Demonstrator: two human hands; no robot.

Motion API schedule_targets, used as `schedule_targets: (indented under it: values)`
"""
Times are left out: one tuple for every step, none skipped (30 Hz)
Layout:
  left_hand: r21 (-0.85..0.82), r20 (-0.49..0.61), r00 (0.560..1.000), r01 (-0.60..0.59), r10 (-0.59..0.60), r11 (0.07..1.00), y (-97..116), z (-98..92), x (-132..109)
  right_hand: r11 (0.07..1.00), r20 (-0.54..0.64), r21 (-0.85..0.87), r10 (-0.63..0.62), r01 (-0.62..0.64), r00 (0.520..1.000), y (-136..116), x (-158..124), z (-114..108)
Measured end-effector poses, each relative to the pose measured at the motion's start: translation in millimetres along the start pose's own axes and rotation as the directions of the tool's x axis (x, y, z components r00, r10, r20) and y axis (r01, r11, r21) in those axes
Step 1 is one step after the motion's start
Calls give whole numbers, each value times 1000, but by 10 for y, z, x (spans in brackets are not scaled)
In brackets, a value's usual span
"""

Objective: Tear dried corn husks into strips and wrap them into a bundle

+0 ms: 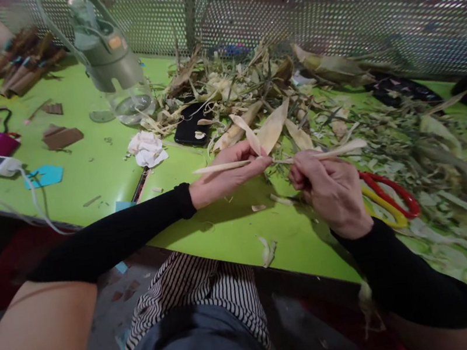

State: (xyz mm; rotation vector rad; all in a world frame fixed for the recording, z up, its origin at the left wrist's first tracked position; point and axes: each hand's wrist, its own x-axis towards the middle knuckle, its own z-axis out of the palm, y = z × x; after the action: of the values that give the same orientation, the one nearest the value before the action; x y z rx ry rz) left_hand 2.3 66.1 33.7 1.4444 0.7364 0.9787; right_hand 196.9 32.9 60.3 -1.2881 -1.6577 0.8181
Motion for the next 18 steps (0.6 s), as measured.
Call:
schedule_targets:
  values:
    - [-10,9,1000,-9,9,1000,-14,-14,8,1000,6,-2,10,-10,1000,19,13,-11]
    - [-13,17,1000,-1,1,1000,-21,-24,9,1000,21,-11,26,-26,999,41,29,-21]
    - [-7,25,999,20,-19,1000,-17,-30,4,999,40,-24,41,-41,998,62,45,-27]
    - [4,34,998,50,-51,999,-5,-31,-7,998,64,-37,54,-51,997,79,61,-30]
    - [14,45,995,84,-85,996,15,-28,-23,997,92,-47,58,-54,994,89,73,-27]
    - [19,62,992,112,-113,994,40,-20,-41,998,121,-51,52,-46,991,90,81,-19]
    - [16,90,986,138,-139,990,66,-10,-59,998,152,-49,43,-36,987,83,84,-7]
    - [13,115,981,154,-155,988,90,2,-74,999,181,-38,35,-29,983,70,83,9]
    - [9,133,978,160,-159,987,110,14,-84,1000,197,-16,29,-27,980,56,78,26]
    - [1,144,977,156,-155,988,124,25,-89,1000,196,14,25,-28,980,43,72,42]
    - [-9,146,979,146,-143,989,131,32,-88,999,175,47,19,-28,984,34,66,56]
    - [-19,146,981,134,-130,991,133,37,-83,997,142,76,17,-28,990,31,60,68]
    - [-32,143,983,123,-117,992,129,39,-75,994,105,102,14,-25,994,33,56,76]
    - [-45,141,984,116,-109,992,123,39,-66,992,72,126,11,-20,997,40,53,80]
    - [-52,145,984,115,-107,992,114,38,-57,989,46,145,8,-15,999,48,50,83]
    - [-54,150,983,118,-108,992,106,37,-49,987,29,163,6,-10,1000,56,48,85]
    - [-54,156,981,122,-112,991,98,38,-42,984,20,180,4,-7,1000,62,47,87]
    - [-53,159,980,127,-117,990,93,39,-36,980,19,197,2,-6,1000,65,45,90]
